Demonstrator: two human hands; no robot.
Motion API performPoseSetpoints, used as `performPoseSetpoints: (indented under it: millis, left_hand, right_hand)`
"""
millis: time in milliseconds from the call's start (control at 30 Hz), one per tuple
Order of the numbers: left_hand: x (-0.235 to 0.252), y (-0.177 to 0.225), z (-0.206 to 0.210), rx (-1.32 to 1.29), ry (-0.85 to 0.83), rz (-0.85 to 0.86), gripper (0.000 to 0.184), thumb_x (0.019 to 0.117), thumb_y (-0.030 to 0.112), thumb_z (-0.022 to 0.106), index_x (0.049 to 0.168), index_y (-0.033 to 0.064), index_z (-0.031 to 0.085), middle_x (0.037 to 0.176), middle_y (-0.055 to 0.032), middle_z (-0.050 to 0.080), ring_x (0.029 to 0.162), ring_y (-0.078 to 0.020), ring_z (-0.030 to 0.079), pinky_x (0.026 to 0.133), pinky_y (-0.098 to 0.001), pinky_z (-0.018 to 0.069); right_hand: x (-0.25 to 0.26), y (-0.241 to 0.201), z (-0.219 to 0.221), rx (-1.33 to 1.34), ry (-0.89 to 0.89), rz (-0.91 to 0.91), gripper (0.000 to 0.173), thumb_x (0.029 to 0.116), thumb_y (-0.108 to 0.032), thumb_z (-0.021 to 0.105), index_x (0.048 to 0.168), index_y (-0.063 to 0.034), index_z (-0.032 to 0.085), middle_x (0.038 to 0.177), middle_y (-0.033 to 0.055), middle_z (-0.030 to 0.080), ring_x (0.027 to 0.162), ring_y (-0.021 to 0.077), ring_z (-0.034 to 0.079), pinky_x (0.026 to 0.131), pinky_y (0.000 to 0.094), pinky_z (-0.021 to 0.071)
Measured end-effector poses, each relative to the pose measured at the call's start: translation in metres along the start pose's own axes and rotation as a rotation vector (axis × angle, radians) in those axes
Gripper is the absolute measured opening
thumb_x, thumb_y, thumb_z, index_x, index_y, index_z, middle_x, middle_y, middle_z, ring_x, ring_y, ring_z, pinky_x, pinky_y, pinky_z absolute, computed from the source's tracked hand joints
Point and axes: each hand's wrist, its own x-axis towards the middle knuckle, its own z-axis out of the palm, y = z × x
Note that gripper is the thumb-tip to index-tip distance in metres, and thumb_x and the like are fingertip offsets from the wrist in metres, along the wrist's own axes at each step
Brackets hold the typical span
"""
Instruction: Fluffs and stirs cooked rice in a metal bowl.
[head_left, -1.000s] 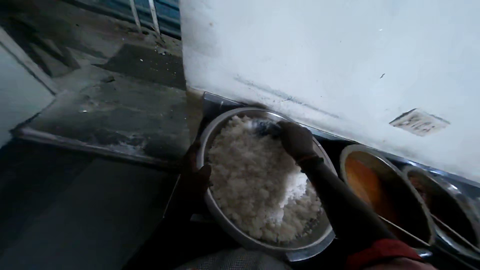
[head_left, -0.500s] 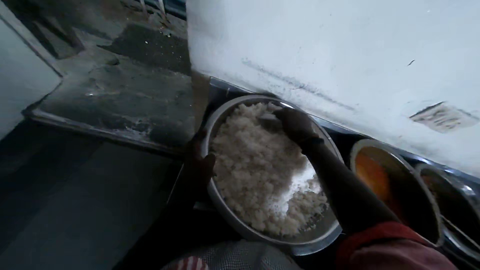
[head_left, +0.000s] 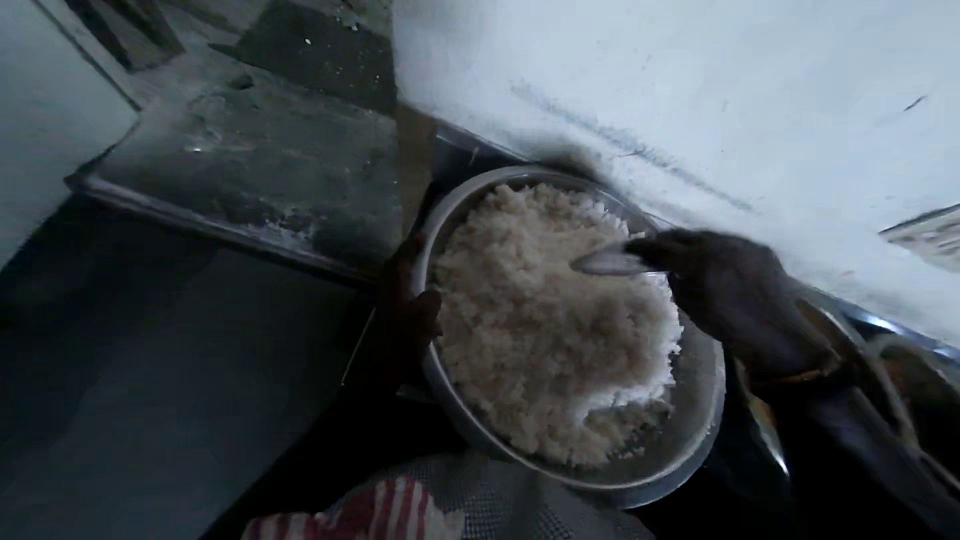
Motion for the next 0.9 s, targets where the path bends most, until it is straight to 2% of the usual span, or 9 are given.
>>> performPoseSetpoints:
  millis: [33, 100, 167, 267, 367, 567, 733, 800, 900]
  left_hand:
    - [0.001, 0.001, 0.0, 0.019, 0.007, 0.017, 0.067, 0.0941, 0.01, 0.057, 0.155, 0.0313, 0.04, 0.153, -0.0022, 0.046, 0.106, -0.0159, 0.066, 0.071, -0.0387, 0.0599]
    - [0.002, 0.0, 0.0, 0.02, -0.012, 0.06, 0.061, 0.0998, 0.016, 0.058, 0.156, 0.0251, 0.038, 0.157, -0.0016, 0.043, 0.126, -0.0117, 0.057, 0.096, -0.0355, 0.0556]
    - [0.005, -0.005, 0.001, -0.026, 0.006, 0.1, 0.058, 0.1007, 0.019, 0.061, 0.155, 0.0198, 0.04, 0.154, -0.0045, 0.046, 0.132, -0.0119, 0.053, 0.104, -0.0357, 0.0518]
    - [0.007, -0.009, 0.0, -0.101, 0.004, 0.122, 0.06, 0.0997, 0.019, 0.061, 0.155, 0.0182, 0.039, 0.152, -0.0045, 0.047, 0.13, -0.0109, 0.054, 0.104, -0.0332, 0.0521]
    - [0.008, -0.008, -0.001, -0.114, -0.012, 0.114, 0.063, 0.0995, 0.016, 0.061, 0.157, 0.0192, 0.036, 0.155, -0.0047, 0.044, 0.131, -0.0108, 0.054, 0.104, -0.0323, 0.0517]
    - [0.011, -0.01, 0.001, -0.138, -0.021, 0.124, 0.064, 0.0989, 0.014, 0.06, 0.158, 0.0193, 0.034, 0.157, -0.0054, 0.042, 0.133, -0.0104, 0.052, 0.104, -0.0314, 0.0507]
    - [0.007, -0.005, -0.002, -0.065, -0.05, 0.091, 0.063, 0.1007, 0.02, 0.058, 0.158, 0.023, 0.033, 0.157, -0.0033, 0.042, 0.133, -0.0113, 0.052, 0.105, -0.0357, 0.0511]
    - [0.009, -0.005, 0.001, -0.06, -0.035, 0.104, 0.063, 0.0994, 0.018, 0.06, 0.157, 0.0198, 0.035, 0.154, -0.0058, 0.045, 0.131, -0.0121, 0.053, 0.104, -0.036, 0.0513]
    - [0.012, -0.009, 0.004, -0.102, -0.009, 0.129, 0.062, 0.098, 0.014, 0.06, 0.156, 0.0163, 0.037, 0.152, -0.0074, 0.047, 0.13, -0.0114, 0.054, 0.103, -0.0334, 0.0518]
  right_hand:
    - [0.013, -0.012, 0.001, 0.011, 0.061, -0.066, 0.039, 0.0979, -0.002, 0.056, 0.125, -0.0256, 0.073, 0.119, 0.0086, 0.073, 0.103, 0.035, 0.07, 0.083, 0.0588, 0.0559]
    - [0.041, -0.044, 0.013, 0.061, 0.119, -0.211, 0.037, 0.1009, -0.005, 0.051, 0.125, -0.0256, 0.07, 0.126, 0.0041, 0.07, 0.116, 0.0302, 0.066, 0.099, 0.0551, 0.0502]
    - [0.056, -0.082, 0.029, 0.133, 0.142, -0.372, 0.033, 0.1005, -0.008, 0.055, 0.122, -0.0258, 0.072, 0.128, 0.0016, 0.07, 0.122, 0.0268, 0.063, 0.107, 0.0524, 0.0454]
    - [0.031, -0.117, 0.051, 0.227, 0.052, -0.577, 0.026, 0.0975, -0.008, 0.062, 0.118, -0.0196, 0.074, 0.124, 0.0069, 0.069, 0.127, 0.0305, 0.058, 0.117, 0.0547, 0.0371]
    - [-0.016, -0.107, 0.056, 0.31, 0.0, -0.578, 0.036, 0.0957, -0.002, 0.063, 0.126, -0.0202, 0.072, 0.132, -0.0004, 0.069, 0.139, 0.0245, 0.053, 0.125, 0.0535, 0.0291]
    - [-0.069, -0.057, 0.05, 0.256, -0.013, -0.447, 0.04, 0.0957, -0.001, 0.057, 0.126, -0.0214, 0.072, 0.132, -0.003, 0.069, 0.137, 0.0229, 0.054, 0.123, 0.0524, 0.0316]
    - [-0.084, -0.022, 0.03, 0.217, 0.0, -0.271, 0.042, 0.0941, 0.005, 0.055, 0.123, -0.0178, 0.075, 0.13, 0.003, 0.071, 0.132, 0.0267, 0.059, 0.12, 0.0525, 0.0386]
    - [-0.088, -0.02, 0.004, 0.202, 0.039, -0.1, 0.041, 0.0974, 0.002, 0.052, 0.127, -0.0171, 0.072, 0.132, 0.0059, 0.069, 0.128, 0.0283, 0.063, 0.111, 0.052, 0.0476]
    - [-0.1, -0.033, -0.036, 0.213, 0.091, 0.122, 0.043, 0.0955, -0.006, 0.056, 0.134, -0.0207, 0.068, 0.124, 0.0079, 0.071, 0.106, 0.0302, 0.07, 0.086, 0.0558, 0.0561]
